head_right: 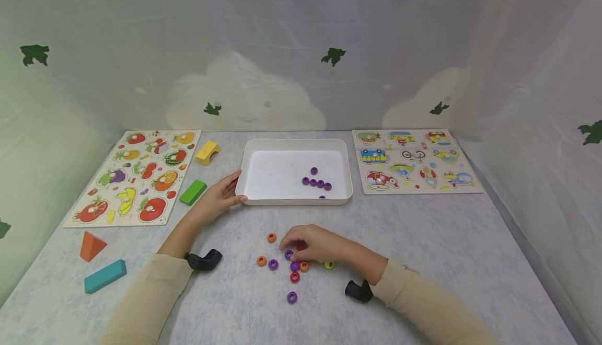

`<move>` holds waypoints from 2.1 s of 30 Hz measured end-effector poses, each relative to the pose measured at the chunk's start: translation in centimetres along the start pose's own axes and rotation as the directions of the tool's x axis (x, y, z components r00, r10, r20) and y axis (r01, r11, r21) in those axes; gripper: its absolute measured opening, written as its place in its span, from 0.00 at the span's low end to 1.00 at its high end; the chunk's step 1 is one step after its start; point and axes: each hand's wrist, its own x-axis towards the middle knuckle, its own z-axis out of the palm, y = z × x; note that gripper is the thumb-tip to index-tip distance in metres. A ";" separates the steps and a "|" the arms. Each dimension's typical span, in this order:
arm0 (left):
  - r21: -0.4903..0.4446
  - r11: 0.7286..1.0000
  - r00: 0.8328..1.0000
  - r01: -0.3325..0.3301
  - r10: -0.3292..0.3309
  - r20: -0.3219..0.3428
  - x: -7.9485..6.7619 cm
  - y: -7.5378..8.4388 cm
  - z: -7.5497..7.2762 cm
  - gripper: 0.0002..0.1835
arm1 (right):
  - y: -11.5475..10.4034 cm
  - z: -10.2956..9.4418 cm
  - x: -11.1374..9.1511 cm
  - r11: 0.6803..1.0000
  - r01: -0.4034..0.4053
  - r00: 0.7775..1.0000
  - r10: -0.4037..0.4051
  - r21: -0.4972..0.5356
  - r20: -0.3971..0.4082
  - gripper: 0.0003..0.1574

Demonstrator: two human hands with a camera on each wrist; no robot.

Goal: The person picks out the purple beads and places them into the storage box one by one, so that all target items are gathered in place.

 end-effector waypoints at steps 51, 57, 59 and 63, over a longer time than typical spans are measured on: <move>-0.017 0.999 0.999 0.027 -0.027 -0.023 0.0 -0.3 0.2 0.43 | 5.4 -9.1 3.3 0.910 -0.411 0.829 0.350 -0.050 -0.435 0.11; -0.014 0.999 0.999 0.031 -0.032 -0.023 -0.1 -0.2 0.2 0.43 | 5.3 -9.2 3.3 0.896 -0.428 0.841 0.347 -0.118 -0.415 0.11; -0.012 0.999 0.999 0.039 -0.040 -0.026 -0.1 -0.2 0.2 0.43 | 5.4 -9.2 3.3 0.890 -0.434 0.843 0.346 -0.140 -0.412 0.11; -0.014 0.999 0.998 0.046 -0.047 -0.029 -0.1 -0.2 0.2 0.43 | 5.4 -9.1 3.4 0.883 -0.443 0.842 0.348 -0.159 -0.412 0.12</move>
